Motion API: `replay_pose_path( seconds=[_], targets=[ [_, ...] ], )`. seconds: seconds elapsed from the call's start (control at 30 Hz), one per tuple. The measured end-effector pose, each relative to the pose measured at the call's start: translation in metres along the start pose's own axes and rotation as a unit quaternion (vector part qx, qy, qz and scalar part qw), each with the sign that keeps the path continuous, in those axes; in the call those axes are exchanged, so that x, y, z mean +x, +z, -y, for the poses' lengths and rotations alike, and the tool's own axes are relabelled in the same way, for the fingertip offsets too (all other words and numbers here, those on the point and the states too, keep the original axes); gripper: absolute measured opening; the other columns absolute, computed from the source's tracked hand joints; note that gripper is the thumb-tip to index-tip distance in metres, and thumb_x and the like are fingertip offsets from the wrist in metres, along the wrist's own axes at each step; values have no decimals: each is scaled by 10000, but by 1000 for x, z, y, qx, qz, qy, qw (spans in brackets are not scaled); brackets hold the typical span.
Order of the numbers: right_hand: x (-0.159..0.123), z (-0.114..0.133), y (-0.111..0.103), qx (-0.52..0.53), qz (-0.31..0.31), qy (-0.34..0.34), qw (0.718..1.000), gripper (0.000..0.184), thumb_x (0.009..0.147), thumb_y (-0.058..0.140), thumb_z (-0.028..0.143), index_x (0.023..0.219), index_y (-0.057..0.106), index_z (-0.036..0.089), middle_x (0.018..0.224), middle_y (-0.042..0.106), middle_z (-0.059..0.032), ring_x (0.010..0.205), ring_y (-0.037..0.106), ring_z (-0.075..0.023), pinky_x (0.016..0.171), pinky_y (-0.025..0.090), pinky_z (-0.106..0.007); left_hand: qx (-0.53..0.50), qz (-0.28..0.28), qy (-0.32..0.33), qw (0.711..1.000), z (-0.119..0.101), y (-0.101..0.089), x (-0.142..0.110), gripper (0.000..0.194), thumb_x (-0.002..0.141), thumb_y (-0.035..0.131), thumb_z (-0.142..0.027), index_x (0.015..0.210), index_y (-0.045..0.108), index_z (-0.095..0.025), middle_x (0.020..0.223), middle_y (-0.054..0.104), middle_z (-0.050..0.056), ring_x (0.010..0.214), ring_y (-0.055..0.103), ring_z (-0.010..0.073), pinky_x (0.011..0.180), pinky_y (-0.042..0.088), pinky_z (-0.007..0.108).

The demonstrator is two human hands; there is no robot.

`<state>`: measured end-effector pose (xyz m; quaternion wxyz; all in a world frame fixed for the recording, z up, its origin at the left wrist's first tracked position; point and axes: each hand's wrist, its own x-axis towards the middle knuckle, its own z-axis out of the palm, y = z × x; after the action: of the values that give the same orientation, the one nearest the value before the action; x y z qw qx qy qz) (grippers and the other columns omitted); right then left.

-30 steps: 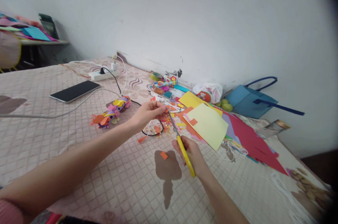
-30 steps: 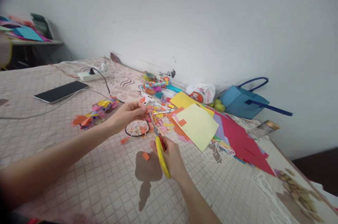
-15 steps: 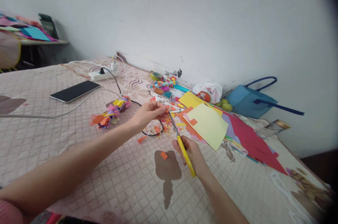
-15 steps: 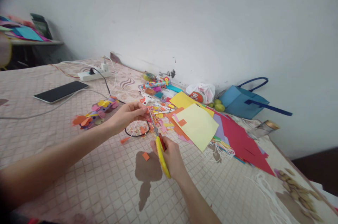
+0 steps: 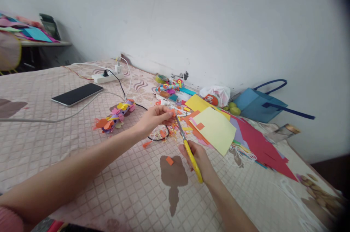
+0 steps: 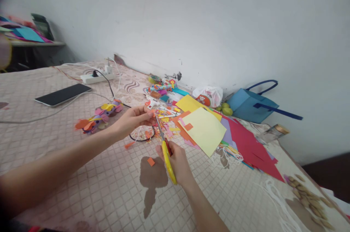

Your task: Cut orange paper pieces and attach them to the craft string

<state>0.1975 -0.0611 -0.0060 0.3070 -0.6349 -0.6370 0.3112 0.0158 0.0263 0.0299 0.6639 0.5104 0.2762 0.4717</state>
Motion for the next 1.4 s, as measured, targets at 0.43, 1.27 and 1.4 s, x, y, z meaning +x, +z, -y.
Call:
replay_pose_path(
  seconds=[0.43,1.27,1.4],
  targets=[
    [1,-1,0,-15,-6,-11,1000,391,775,490,551,626,407,199,486,343,67,396,328,-71,337,290,-188,4,7,6,1000,1,-1,0,197,753,676,-293,752,573,-126,719,663,27,682,636,117,711,502,265],
    [0,-4,3,-5,-12,-17,1000,370,776,515,522,625,415,199,464,343,78,373,314,-64,348,262,-194,15,-1,13,1000,3,1,1,242,734,688,-328,762,560,-125,744,667,37,687,644,131,715,509,289],
    [0,-3,3,5,-4,-11,1000,384,769,521,542,627,412,203,457,344,80,371,319,-68,344,269,-196,14,-4,14,1000,2,2,0,238,732,689,-325,762,562,-125,730,660,32,684,642,131,711,507,287]
  ],
)
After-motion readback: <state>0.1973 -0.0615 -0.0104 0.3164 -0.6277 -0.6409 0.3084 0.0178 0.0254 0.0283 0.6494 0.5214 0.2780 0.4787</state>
